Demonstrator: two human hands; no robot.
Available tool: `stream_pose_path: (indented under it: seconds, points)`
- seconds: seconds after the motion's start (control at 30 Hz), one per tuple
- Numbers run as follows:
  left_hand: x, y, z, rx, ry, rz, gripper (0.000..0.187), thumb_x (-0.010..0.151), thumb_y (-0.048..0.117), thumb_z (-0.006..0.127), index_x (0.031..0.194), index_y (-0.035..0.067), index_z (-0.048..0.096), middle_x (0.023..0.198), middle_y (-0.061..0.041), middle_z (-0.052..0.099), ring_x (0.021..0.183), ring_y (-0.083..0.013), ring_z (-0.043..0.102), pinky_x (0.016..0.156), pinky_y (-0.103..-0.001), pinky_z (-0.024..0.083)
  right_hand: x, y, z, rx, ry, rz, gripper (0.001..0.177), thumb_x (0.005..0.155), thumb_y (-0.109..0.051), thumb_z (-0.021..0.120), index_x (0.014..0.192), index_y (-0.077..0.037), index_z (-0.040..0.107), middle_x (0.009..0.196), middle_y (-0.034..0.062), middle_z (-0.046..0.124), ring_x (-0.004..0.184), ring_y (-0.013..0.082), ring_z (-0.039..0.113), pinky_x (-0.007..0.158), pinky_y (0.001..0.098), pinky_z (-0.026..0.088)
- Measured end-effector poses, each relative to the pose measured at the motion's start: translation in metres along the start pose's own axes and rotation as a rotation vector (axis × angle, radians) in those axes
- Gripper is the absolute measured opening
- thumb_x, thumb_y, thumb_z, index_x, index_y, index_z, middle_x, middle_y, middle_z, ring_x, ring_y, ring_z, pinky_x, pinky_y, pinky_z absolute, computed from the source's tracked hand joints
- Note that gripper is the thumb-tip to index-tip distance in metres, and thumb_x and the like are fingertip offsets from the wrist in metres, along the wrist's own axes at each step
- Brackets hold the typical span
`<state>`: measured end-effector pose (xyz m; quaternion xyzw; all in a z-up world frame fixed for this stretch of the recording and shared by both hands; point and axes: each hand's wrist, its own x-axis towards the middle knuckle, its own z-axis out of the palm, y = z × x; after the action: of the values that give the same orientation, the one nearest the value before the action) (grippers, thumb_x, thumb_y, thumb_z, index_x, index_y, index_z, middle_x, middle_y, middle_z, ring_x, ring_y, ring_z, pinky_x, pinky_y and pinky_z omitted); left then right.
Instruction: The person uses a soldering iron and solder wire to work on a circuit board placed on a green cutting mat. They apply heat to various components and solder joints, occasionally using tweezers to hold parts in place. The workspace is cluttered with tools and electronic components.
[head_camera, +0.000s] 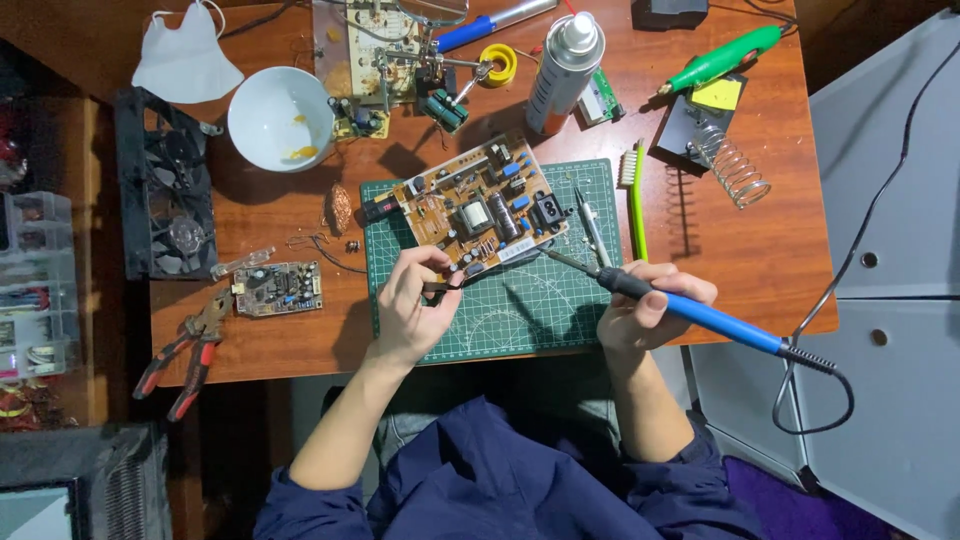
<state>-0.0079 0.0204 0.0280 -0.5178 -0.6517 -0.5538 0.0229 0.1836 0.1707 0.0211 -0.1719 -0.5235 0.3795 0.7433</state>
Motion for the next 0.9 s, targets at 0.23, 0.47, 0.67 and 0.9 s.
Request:
stream_pose_path:
  seconds: [0.23,0.47,0.67,0.9]
  points:
    - [-0.003,-0.003,-0.002,0.037,0.078,0.113,0.046,0.079,0.020,0.087,0.069,0.010,0.043,0.078,-0.006,0.059,0.060,-0.0249,0.059,0.056,-0.033,0.052,-0.006,0.003,0.002,0.070,-0.017,-0.102,0.031,0.096,-0.031,0.064,0.088,-0.006,0.046,0.057,0.0069,0.049,0.038,0.0096,0.041,0.043,0.0249,0.041]
    - [-0.015,-0.010,-0.002,0.169,-0.054,0.174,0.061,0.098,0.061,0.026,0.072,0.014,0.054,0.052,0.003,0.041,0.038,-0.0193,0.046,0.041,-0.026,0.041,-0.002,0.002,0.000,0.073,-0.050,-0.094,0.036,0.097,-0.033,0.062,0.082,-0.002,0.051,0.055,0.0060,0.050,0.037,0.0093,0.040,0.043,0.0264,0.043]
    - [0.003,0.008,-0.002,0.169,-0.012,0.247,0.027,0.101,0.025,0.051,0.104,0.009,0.073,0.066,-0.002,0.055,0.050,-0.0223,0.054,0.049,-0.028,0.049,0.004,-0.010,0.012,0.019,0.006,-0.077,0.040,0.100,-0.040,0.058,0.088,-0.003,0.047,0.064,0.0057,0.046,0.042,0.0090,0.040,0.044,0.0246,0.042]
    - [0.002,0.004,0.003,0.190,0.069,0.320,0.020,0.097,0.016,0.062,0.108,0.012,0.079,0.071,0.000,0.050,0.061,-0.0174,0.050,0.062,-0.026,0.052,0.006,-0.010,0.011,0.000,-0.014,-0.077,0.041,0.101,-0.041,0.056,0.091,-0.003,0.045,0.070,0.0069,0.047,0.043,0.0089,0.041,0.045,0.0238,0.043]
